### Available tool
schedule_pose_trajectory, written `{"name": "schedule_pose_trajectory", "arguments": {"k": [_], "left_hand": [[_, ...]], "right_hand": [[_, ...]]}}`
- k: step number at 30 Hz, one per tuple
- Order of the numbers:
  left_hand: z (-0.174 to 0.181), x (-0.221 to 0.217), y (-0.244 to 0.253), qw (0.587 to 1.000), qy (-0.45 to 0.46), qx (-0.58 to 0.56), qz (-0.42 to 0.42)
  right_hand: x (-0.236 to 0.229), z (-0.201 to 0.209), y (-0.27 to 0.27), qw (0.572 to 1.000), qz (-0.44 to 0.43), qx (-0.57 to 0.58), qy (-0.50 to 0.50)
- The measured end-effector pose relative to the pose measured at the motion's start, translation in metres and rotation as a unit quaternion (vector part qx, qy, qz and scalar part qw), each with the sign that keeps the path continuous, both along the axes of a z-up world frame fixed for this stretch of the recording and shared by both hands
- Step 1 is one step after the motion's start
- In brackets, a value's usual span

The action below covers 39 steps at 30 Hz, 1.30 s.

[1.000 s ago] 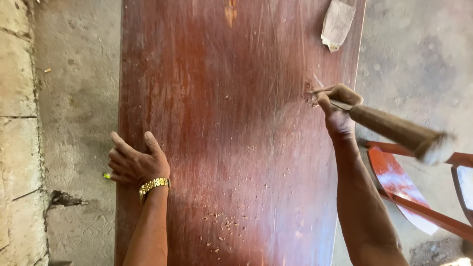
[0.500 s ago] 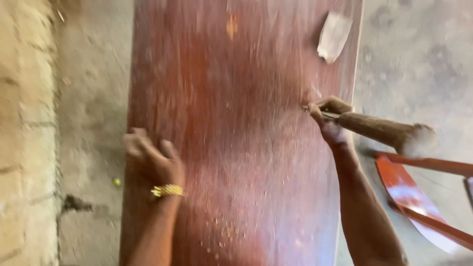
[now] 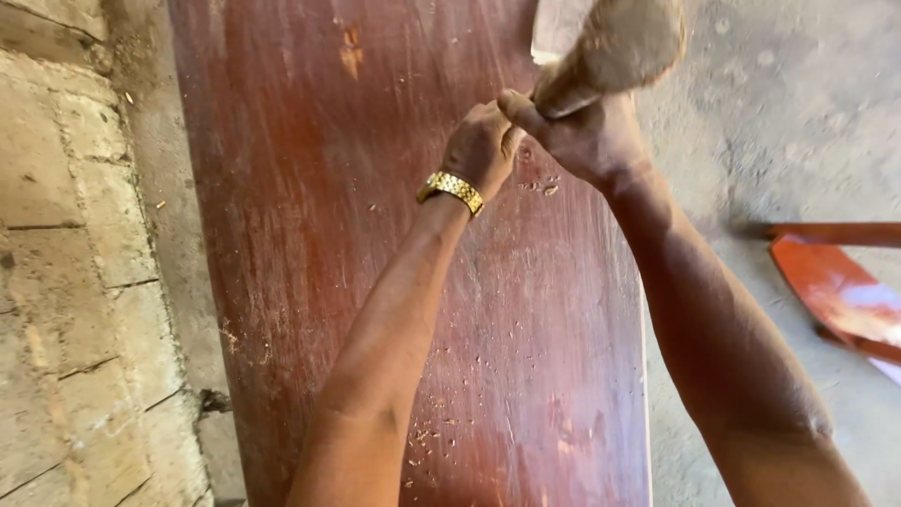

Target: Stripping the old finish from a wooden tabletop using a chisel and sandpaper.

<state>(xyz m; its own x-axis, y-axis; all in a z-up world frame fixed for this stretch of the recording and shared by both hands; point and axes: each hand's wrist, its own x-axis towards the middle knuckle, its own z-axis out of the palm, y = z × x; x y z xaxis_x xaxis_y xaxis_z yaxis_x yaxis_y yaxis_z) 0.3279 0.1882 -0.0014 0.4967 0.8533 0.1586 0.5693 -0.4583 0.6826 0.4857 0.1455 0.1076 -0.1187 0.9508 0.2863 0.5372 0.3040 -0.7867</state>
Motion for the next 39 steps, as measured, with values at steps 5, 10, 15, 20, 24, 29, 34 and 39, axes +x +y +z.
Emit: {"name": "schedule_pose_trajectory", "arguments": {"k": [5,10,15,20,24,29,34,39], "left_hand": [[0.007,0.000,-0.002,1.000,0.009,-0.008,-0.029],[-0.019,0.005,-0.012,0.997,0.050,0.051,-0.024],[-0.010,0.003,-0.033,0.989,0.073,0.130,-0.012],[-0.005,0.003,-0.040,0.989,0.085,0.118,-0.017],[0.007,-0.015,-0.070,0.990,0.114,0.069,-0.055],[0.016,-0.028,-0.060,0.978,0.084,0.157,-0.106],[0.001,-0.009,-0.038,0.939,0.238,0.184,-0.164],[-0.020,-0.008,-0.027,0.876,0.398,0.192,-0.193]], "right_hand": [[0.007,-0.004,-0.010,0.993,-0.035,0.030,-0.106],[0.009,-0.014,-0.027,0.998,0.019,0.014,-0.062],[-0.002,-0.020,-0.054,0.995,0.011,0.102,-0.009],[-0.010,-0.004,-0.068,0.998,-0.023,0.050,-0.020],[-0.021,-0.018,-0.089,0.997,0.017,0.063,0.046],[-0.064,0.021,-0.090,0.955,-0.003,-0.078,-0.286],[-0.094,0.023,-0.071,0.988,-0.149,0.044,0.022],[-0.091,0.020,-0.060,0.971,-0.204,0.041,0.116]]}}
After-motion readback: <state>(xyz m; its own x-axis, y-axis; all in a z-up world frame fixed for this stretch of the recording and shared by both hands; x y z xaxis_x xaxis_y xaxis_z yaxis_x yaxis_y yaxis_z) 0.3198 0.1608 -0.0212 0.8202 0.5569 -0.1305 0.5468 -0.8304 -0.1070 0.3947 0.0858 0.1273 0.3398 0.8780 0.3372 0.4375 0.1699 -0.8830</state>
